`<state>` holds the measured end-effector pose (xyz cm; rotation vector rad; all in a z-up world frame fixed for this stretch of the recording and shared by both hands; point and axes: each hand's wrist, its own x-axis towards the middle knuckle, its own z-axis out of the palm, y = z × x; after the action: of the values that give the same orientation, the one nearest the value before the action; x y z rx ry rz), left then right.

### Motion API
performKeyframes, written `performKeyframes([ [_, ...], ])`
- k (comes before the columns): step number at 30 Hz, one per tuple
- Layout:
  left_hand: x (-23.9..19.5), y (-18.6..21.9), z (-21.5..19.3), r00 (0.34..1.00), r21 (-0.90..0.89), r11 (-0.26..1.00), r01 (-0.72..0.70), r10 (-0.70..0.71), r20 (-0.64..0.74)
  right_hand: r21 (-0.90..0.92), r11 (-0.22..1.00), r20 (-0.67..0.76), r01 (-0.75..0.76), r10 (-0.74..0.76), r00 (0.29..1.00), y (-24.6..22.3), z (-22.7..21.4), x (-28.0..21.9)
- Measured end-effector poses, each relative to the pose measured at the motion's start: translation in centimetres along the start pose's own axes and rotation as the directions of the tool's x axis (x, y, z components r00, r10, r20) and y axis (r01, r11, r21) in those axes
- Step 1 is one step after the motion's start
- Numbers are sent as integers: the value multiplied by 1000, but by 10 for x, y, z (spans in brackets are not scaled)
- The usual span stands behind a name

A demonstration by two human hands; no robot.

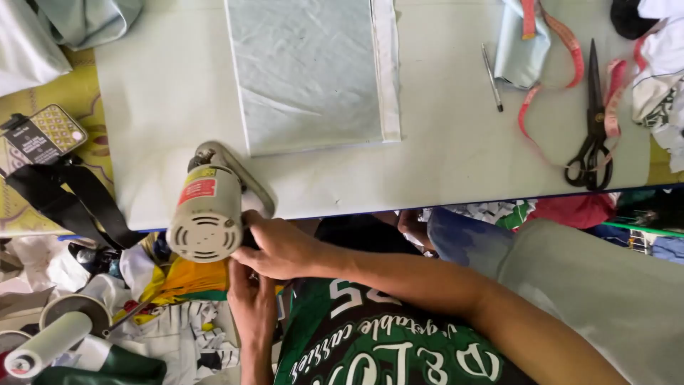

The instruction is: Measuring fabric with a tape measure, marking it with a pen, and cutting it with scissors and an electric cutter.

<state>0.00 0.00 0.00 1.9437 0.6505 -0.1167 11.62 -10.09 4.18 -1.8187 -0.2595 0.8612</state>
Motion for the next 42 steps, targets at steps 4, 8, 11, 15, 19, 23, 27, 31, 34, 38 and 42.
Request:
performKeyframes([
  [4,-24,33,-7,968,-71,971,-230,236,86,-75,968,-199,238,-248,948,20,-23,-49],
  [8,-8,3,1,927,-10,930,-367,365,-81,-152,949,-285,277,-310,907,56,-46,-104],
  [11,16,14,23,838,101,844,-527,536,-101,-251,953,-371,171,-257,892,85,-55,-147],
  [15,72,37,84,604,138,607,-783,794,-63,-448,894,-572,22,-306,761,93,-85,-179],
  [19,120,57,149,431,206,424,-882,902,-16,-547,826,-678,-134,-344,650,81,-89,-185],
  [23,151,56,184,316,277,301,-912,949,8,-310,937,-746,-162,-134,652,66,-91,-169],
  [27,160,57,187,300,282,275,-919,953,47,-222,960,-764,-169,-64,642,63,-98,-143],
  [31,162,65,186,327,244,299,-922,941,85,-148,974,-770,-170,-5,638,63,-100,-131],
  [34,160,65,184,366,250,326,-912,921,132,-197,965,-768,-173,-42,639,75,-102,-133],
  [38,162,66,183,377,238,336,-911,913,156,-877,441,-423,-191,-518,743,111,-105,-147],
  [42,161,66,182,405,240,359,-902,897,178,-946,318,-249,-67,-577,778,83,-117,-130],
])
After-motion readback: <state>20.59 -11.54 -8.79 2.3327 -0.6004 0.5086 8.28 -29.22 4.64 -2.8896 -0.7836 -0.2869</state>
